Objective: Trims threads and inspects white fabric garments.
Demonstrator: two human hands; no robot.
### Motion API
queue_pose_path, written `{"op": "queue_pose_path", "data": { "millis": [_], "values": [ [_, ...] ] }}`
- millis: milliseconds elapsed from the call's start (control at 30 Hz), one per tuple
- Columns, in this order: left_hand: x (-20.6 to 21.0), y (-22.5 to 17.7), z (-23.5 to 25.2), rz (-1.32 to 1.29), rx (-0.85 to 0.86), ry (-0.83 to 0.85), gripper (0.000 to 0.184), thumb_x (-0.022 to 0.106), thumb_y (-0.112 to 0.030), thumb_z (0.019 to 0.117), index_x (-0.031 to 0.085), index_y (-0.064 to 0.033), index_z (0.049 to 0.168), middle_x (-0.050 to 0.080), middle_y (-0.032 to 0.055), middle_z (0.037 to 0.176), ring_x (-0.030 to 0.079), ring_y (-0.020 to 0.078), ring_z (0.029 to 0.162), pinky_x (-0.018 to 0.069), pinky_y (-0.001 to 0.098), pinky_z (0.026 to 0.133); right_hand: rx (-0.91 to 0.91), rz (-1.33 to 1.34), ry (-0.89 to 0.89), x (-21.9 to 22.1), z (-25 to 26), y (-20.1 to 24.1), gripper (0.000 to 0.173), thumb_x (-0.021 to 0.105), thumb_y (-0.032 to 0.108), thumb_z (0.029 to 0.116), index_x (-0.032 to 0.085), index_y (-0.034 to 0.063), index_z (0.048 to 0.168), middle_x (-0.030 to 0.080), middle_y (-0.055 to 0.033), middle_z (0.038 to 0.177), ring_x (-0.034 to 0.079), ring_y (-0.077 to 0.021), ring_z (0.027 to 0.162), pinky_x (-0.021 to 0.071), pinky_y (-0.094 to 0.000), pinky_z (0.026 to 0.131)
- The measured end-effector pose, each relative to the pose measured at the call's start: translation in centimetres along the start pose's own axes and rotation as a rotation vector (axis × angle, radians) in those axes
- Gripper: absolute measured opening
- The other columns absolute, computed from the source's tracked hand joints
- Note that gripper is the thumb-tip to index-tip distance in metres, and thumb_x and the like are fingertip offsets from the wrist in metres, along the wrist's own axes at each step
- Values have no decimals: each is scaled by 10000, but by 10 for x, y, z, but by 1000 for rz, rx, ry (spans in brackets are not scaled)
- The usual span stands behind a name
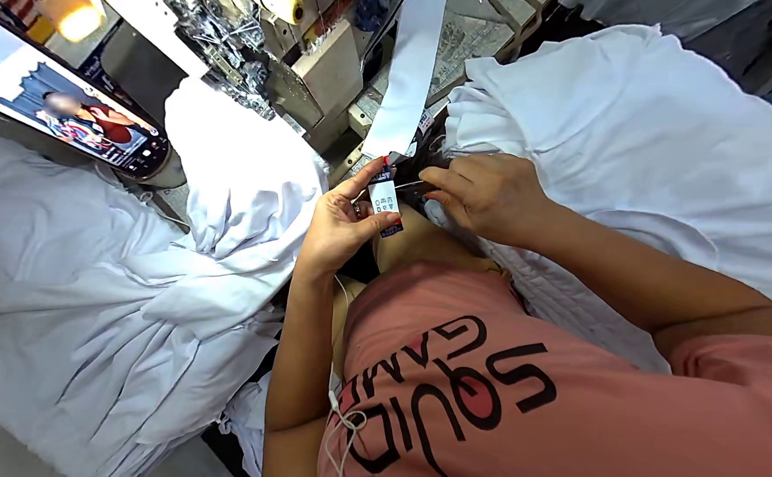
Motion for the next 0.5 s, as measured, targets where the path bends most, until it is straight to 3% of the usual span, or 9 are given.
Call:
{"op": "queue_pose_path", "data": {
  "millis": [500],
  "values": [
    [1,1,3,0,-28,6,791,720,207,745,436,88,1473,653,80,1340,724,75,935,614,245,842,-99,-62,-48,9,20,10,248,515,86,1025,726,41,1147,572,-138,704,585,-327,620,383,-405,506]
  ]
}}
Point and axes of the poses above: each hand's wrist, its own z-axis towards the middle knuckle, its own x-axis out of the palm, y = z × x, the point moved 3 cm from there along z, towards the middle knuckle
